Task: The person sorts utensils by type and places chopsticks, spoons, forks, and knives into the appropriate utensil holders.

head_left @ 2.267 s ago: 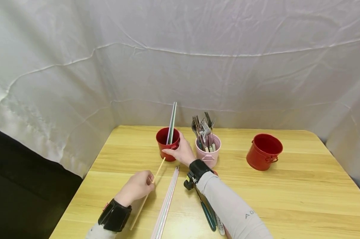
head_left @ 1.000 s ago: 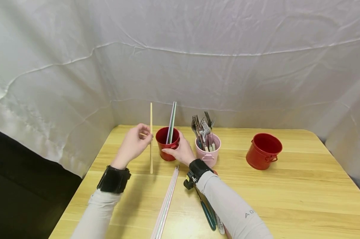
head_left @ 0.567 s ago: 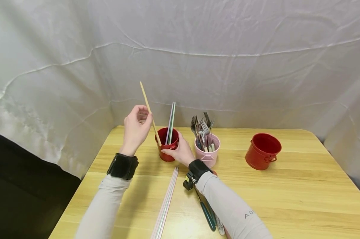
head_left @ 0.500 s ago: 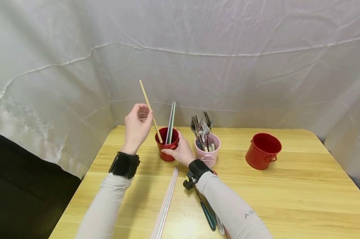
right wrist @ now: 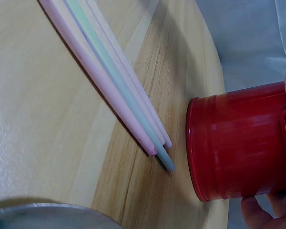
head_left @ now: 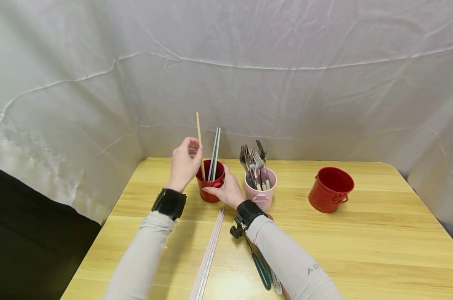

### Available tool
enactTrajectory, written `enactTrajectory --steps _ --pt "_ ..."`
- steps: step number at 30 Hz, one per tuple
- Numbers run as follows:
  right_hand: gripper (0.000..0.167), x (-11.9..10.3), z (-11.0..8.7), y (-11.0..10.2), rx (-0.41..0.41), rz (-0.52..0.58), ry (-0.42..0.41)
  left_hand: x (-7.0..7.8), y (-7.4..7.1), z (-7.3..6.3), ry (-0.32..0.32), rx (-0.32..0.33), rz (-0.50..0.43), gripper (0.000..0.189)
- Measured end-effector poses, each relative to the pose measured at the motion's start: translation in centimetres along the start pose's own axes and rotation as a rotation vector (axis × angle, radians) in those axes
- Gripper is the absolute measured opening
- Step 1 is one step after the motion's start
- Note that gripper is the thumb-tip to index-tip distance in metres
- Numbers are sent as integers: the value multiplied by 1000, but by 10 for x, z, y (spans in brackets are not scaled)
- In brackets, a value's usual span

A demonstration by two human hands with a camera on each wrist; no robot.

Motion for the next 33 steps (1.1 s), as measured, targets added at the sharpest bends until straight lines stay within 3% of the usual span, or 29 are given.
enactTrajectory --steps 4,9,19,25,33 --pt "91 1 0 1 -4 -6 3 -13 6 -4 -54 -48 42 19" --pt "91 2 1 2 -2 -2 1 -24 4 -11 -87 -56 69 21" --pt "90 -1 -1 2 -5 8 1 -34 -3 -32 -47 -36 96 17" --pt "90 1 1 2 0 3 -4 -37 -10 -47 -59 -40 132 17" --pt "91 1 1 3 10 -8 -22 -45 -9 -76 -68 -171 216 10"
Point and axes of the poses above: each hand's wrist, its own z-axis towards the middle knuckle, its own y-axis out of the palm, x = y × z, the point moved 8 cm from there along z, towards the middle knuckle, and after that the axes turned 4 degrees about -z, right-handed, at the moved point
